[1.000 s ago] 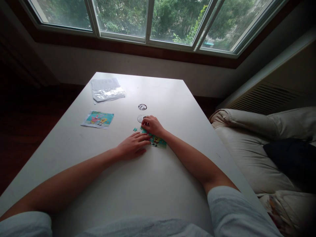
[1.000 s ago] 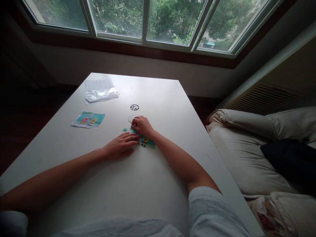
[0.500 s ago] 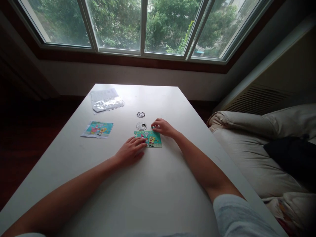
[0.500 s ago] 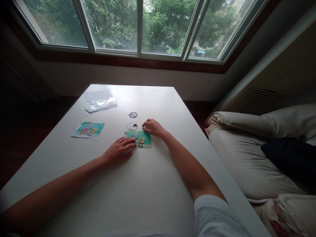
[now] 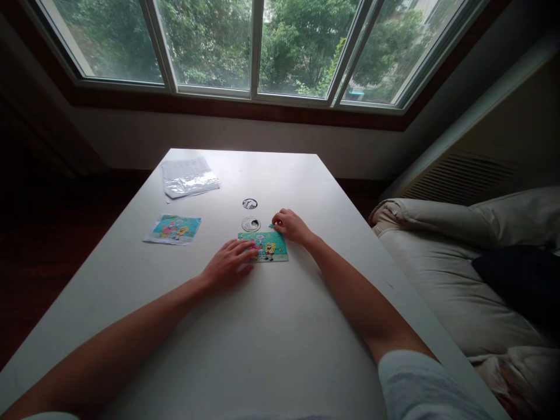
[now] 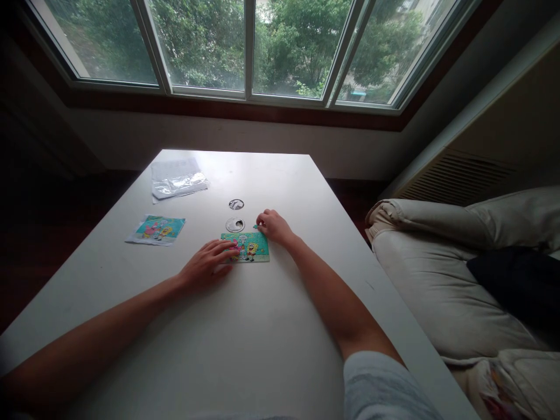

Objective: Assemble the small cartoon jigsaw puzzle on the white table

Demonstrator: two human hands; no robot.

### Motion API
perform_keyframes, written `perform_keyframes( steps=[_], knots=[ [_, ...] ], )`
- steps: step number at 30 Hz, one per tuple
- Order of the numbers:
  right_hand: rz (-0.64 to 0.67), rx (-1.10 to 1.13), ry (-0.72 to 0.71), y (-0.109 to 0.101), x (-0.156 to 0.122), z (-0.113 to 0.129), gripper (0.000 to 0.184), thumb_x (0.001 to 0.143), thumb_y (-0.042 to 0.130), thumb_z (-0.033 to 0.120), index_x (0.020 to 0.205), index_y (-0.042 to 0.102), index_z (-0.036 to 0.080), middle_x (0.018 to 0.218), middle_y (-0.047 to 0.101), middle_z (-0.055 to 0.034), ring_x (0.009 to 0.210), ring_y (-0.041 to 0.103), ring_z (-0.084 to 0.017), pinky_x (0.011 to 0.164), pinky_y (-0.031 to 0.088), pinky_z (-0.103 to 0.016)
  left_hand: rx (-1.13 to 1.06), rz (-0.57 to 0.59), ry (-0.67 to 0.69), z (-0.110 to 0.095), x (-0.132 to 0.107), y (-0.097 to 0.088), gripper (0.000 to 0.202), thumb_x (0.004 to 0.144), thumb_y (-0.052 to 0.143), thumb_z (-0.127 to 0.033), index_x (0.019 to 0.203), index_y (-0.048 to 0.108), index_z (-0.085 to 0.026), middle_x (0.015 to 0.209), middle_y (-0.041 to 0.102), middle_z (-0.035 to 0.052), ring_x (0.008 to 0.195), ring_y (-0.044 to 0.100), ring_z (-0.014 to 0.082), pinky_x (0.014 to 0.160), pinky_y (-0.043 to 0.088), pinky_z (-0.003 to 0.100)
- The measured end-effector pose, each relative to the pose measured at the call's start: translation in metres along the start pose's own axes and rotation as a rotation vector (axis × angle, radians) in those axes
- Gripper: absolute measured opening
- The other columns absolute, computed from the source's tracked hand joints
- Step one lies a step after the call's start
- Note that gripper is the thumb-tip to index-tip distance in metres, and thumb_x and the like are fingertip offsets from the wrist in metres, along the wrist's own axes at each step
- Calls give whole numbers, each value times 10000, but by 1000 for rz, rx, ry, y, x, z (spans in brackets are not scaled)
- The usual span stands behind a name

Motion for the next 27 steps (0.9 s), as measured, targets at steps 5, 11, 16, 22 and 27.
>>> perform_keyframes(
  steps=[5, 11, 16, 22, 27],
  knots=[
    [-27, 117, 2, 4, 2, 0, 74, 809, 661, 125, 855, 651, 182, 882, 638, -43, 815, 542, -169, 712, 411, -278, 50, -77, -215, 36, 0, -16, 304, 989, 505, -348, 1221, 676, -250, 1327, 646, 84, 1220, 564, 284, 1040, 475, 492],
    [-101, 333, -1, 8, -1, 16, 188, 840, 638, 195, 1024, 673, 211, 840, 671, -6, 741, 579, -142, 713, 444, -270, -3, -69, -223, 63, -3, -16, 265, 941, 567, -339, 1143, 717, -257, 1240, 675, 71, 1183, 562, 282, 996, 491, 453],
    [-98, 398, -101, 14, -2, 39, 254, 870, 597, 217, 1092, 721, 216, 881, 688, -25, 732, 575, -128, 743, 459, -268, -13, -96, -217, 62, -2, -12, 303, 945, 556, -332, 1207, 699, -277, 1254, 669, 69, 1175, 562, 275, 1001, 478, 448],
    [-83, 571, 3, 24, -2, 50, 197, 842, 666, 325, 984, 716, 198, 817, 705, -7, 675, 559, -117, 671, 448, -250, 15, -130, -259, 64, -4, -16, 183, 922, 584, -309, 1020, 729, -255, 1183, 693, 62, 1147, 567, 275, 985, 466, 445],
    [-14, 732, 89, 31, -2, 58, 218, 782, 725, 370, 886, 687, 181, 803, 689, -6, 700, 582, -134, 681, 474, -273, 47, -178, -311, 65, -6, -19, 105, 903, 589, -261, 898, 690, -230, 1157, 693, 59, 1122, 571, 266, 974, 460, 435]
  ],
)
Point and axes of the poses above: each hand's wrist, its own x-axis towards the middle knuckle, its own y-axis out of the palm, z = x × y, the point moved 4 cm from there along x, towards the middle knuckle
